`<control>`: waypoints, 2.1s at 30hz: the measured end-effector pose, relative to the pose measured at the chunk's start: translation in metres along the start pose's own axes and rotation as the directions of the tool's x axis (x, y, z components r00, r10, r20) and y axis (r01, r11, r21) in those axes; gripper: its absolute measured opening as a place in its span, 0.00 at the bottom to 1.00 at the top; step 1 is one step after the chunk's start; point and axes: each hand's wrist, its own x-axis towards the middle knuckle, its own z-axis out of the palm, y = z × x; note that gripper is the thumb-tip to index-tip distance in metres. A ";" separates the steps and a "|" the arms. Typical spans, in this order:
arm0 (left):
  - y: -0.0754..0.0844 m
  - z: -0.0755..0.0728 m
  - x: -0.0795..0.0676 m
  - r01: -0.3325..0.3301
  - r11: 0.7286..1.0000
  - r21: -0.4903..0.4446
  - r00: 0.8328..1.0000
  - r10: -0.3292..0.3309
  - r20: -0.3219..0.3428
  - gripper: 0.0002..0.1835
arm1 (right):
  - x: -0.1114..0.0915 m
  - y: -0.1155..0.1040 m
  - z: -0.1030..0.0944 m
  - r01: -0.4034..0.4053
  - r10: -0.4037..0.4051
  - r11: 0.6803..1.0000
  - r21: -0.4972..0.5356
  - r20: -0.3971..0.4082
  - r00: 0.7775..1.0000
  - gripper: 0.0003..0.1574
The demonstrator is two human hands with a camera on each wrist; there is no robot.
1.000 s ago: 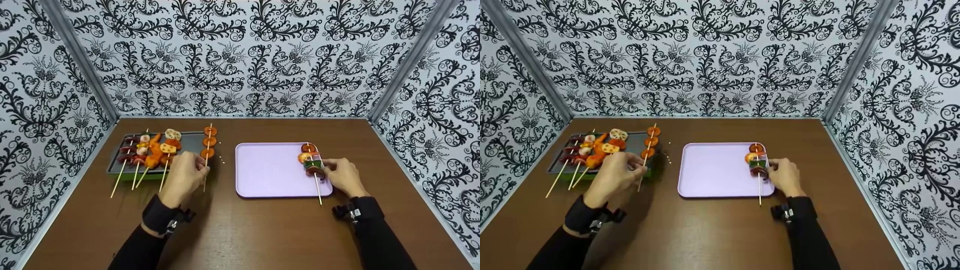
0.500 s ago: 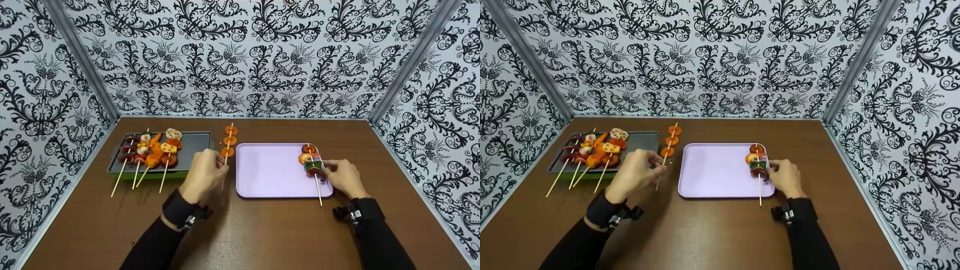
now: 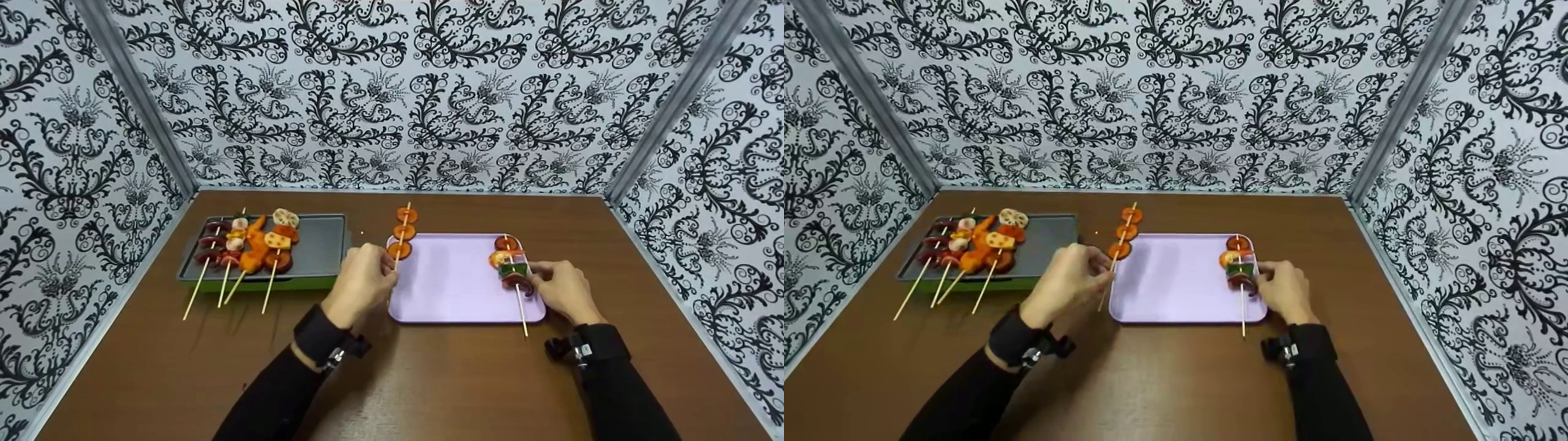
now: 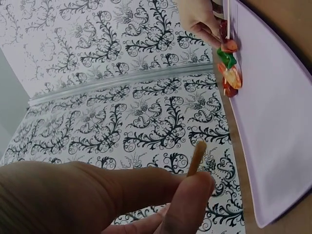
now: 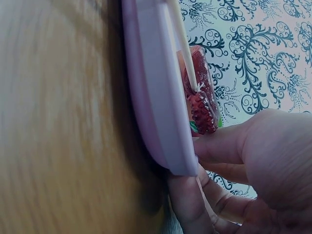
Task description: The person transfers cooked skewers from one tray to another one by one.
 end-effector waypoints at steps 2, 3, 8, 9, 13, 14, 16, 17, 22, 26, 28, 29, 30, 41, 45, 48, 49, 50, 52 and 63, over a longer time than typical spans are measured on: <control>0.001 0.005 0.002 -0.003 1.000 -0.009 1.000 0.003 0.009 0.03 | 0.000 -0.001 0.000 -0.003 0.003 1.000 0.000 0.001 1.000 0.20; 0.001 0.008 0.002 -0.001 1.000 -0.015 1.000 0.001 0.014 0.03 | 0.000 -0.001 0.000 -0.005 0.005 1.000 0.001 0.002 1.000 0.20; 0.007 0.024 0.006 0.029 0.999 -0.045 0.999 -0.027 0.044 0.02 | 0.000 -0.001 -0.001 -0.013 0.013 1.000 0.008 0.011 1.000 0.21; 0.008 0.027 0.006 0.033 0.998 -0.054 0.998 -0.030 0.049 0.02 | 0.000 0.000 -0.001 -0.012 0.012 1.000 0.009 0.011 1.000 0.21; 0.012 0.040 0.009 0.027 0.996 -0.085 0.997 -0.022 0.069 0.00 | 0.000 0.000 -0.001 -0.003 0.003 1.000 0.004 0.003 1.000 0.21; 0.012 0.044 0.010 0.027 0.996 -0.090 0.997 -0.020 0.075 0.00 | 0.001 0.000 0.000 0.001 -0.001 1.000 0.001 -0.001 1.000 0.21; 0.013 0.051 0.011 0.019 0.996 -0.089 0.997 -0.012 0.081 0.01 | 0.001 0.000 0.000 0.009 -0.009 1.000 -0.005 -0.008 1.000 0.21; 0.013 0.055 0.011 0.020 0.996 -0.090 0.996 -0.013 0.085 0.02 | 0.001 0.000 0.000 0.012 -0.012 1.000 -0.007 -0.010 1.000 0.21; 0.017 0.070 0.013 0.049 0.992 -0.113 0.992 -0.035 0.120 0.01 | 0.000 0.000 0.000 0.003 -0.003 1.000 -0.008 -0.004 1.000 0.21; 0.022 0.081 0.014 0.062 0.990 -0.125 0.991 -0.046 0.128 0.02 | 0.000 0.000 0.000 -0.010 0.010 1.000 -0.002 0.008 1.000 0.21; 0.026 0.086 0.014 0.070 0.988 -0.136 0.990 -0.052 0.134 0.02 | 0.000 0.000 0.000 -0.015 0.015 1.000 -0.001 0.011 1.000 0.21; 0.027 0.088 0.015 0.072 0.988 -0.137 0.989 -0.053 0.136 0.02 | 0.000 0.000 0.000 -0.017 0.017 1.000 -0.002 0.012 1.000 0.21; 0.029 0.091 0.015 0.072 0.988 -0.138 0.989 -0.053 0.139 0.02 | 0.000 0.000 0.000 -0.020 0.020 1.000 -0.002 0.014 1.000 0.21; 0.043 0.117 0.018 0.079 0.981 -0.180 0.984 -0.047 0.172 0.05 | 0.001 -0.001 0.000 -0.023 0.023 1.000 -0.003 0.018 1.000 0.22; 0.047 0.125 0.019 0.029 0.990 -0.139 0.990 -0.010 0.142 0.06 | 0.000 0.000 0.000 -0.010 0.010 1.000 -0.009 0.004 1.000 0.21; 0.050 0.130 0.019 0.002 0.994 -0.111 0.992 0.012 0.125 0.06 | 0.000 0.001 0.001 0.003 -0.003 1.000 -0.010 -0.004 1.000 0.20; 0.052 0.132 0.018 0.003 0.993 -0.116 0.992 0.012 0.127 0.06 | 0.001 0.001 0.001 0.004 -0.004 1.000 -0.008 -0.004 1.000 0.20; 0.053 0.134 0.018 0.005 0.993 -0.119 0.992 0.010 0.128 0.06 | 0.001 0.001 0.001 0.005 -0.005 1.000 -0.009 -0.006 1.000 0.20; 0.056 0.138 0.019 0.019 0.991 -0.131 0.991 -0.001 0.137 0.06 | 0.001 0.001 0.001 0.005 -0.005 1.000 -0.012 -0.008 1.000 0.20; 0.070 0.155 0.017 0.137 0.964 -0.228 0.978 -0.095 0.186 0.05 | 0.000 0.001 0.000 -0.005 0.005 1.000 -0.015 0.003 1.000 0.22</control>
